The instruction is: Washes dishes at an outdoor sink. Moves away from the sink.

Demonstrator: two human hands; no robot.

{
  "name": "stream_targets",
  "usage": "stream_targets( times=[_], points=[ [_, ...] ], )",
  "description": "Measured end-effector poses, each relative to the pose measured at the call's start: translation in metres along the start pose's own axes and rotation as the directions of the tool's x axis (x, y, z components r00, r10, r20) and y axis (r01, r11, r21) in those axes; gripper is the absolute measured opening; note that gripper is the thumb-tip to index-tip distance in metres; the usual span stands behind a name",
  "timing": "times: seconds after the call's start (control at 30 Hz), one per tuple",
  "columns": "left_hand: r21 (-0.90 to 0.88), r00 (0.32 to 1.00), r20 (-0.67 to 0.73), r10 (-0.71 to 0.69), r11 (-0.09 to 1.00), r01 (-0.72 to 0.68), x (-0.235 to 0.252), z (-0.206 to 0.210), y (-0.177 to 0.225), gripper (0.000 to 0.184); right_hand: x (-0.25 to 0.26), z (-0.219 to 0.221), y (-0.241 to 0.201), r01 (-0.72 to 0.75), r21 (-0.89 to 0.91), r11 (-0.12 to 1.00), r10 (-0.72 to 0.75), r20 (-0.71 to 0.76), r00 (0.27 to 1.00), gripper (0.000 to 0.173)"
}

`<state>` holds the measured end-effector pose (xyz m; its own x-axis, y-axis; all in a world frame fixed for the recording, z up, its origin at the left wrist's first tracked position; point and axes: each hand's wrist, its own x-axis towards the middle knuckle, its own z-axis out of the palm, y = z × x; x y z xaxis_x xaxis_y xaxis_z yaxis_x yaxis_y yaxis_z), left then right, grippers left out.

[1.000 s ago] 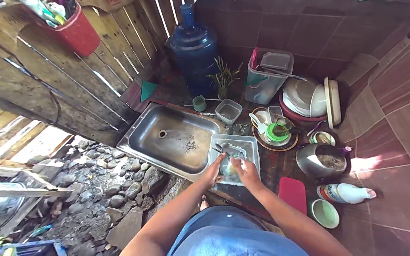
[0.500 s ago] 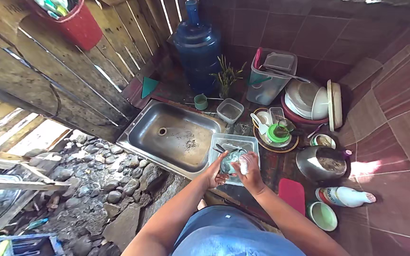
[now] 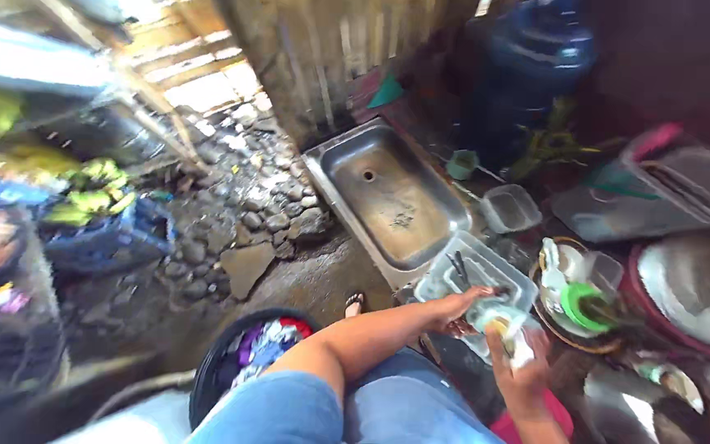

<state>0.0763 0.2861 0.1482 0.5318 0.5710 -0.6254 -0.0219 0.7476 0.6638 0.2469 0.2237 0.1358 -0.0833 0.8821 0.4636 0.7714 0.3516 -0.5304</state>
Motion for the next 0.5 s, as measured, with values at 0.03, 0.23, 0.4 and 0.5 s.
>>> stream_targets(
  times=[0.03,0.23,0.4,0.5],
  points=[
    [0.009,0.999,0.049,-0.022,1.0,0.021,-0.001,-0.006,-0.002,0.072,-0.002,-0.005,0.006,0.131,-0.081,0.988,-0.123,0.094,0.988,0.069],
    [0.113,0.959,-0.065,0.274,0.957,-0.266,0.003,-0.002,-0.031,0.066,0.001,-0.023,-0.003,-0.455,0.2,0.868,0.269,0.58,0.769,0.056],
    [0.115,0.901,-0.13,0.414,0.909,-0.401,0.004,0.002,-0.051,0.066,0.018,-0.024,-0.016,-0.622,0.399,0.674,0.345,0.574,0.743,0.05],
    [-0.06,0.986,0.003,0.166,0.984,-0.165,-0.01,0.0,-0.045,0.076,0.002,-0.036,-0.002,-0.049,0.061,0.997,0.008,0.546,0.838,0.049]
  ],
)
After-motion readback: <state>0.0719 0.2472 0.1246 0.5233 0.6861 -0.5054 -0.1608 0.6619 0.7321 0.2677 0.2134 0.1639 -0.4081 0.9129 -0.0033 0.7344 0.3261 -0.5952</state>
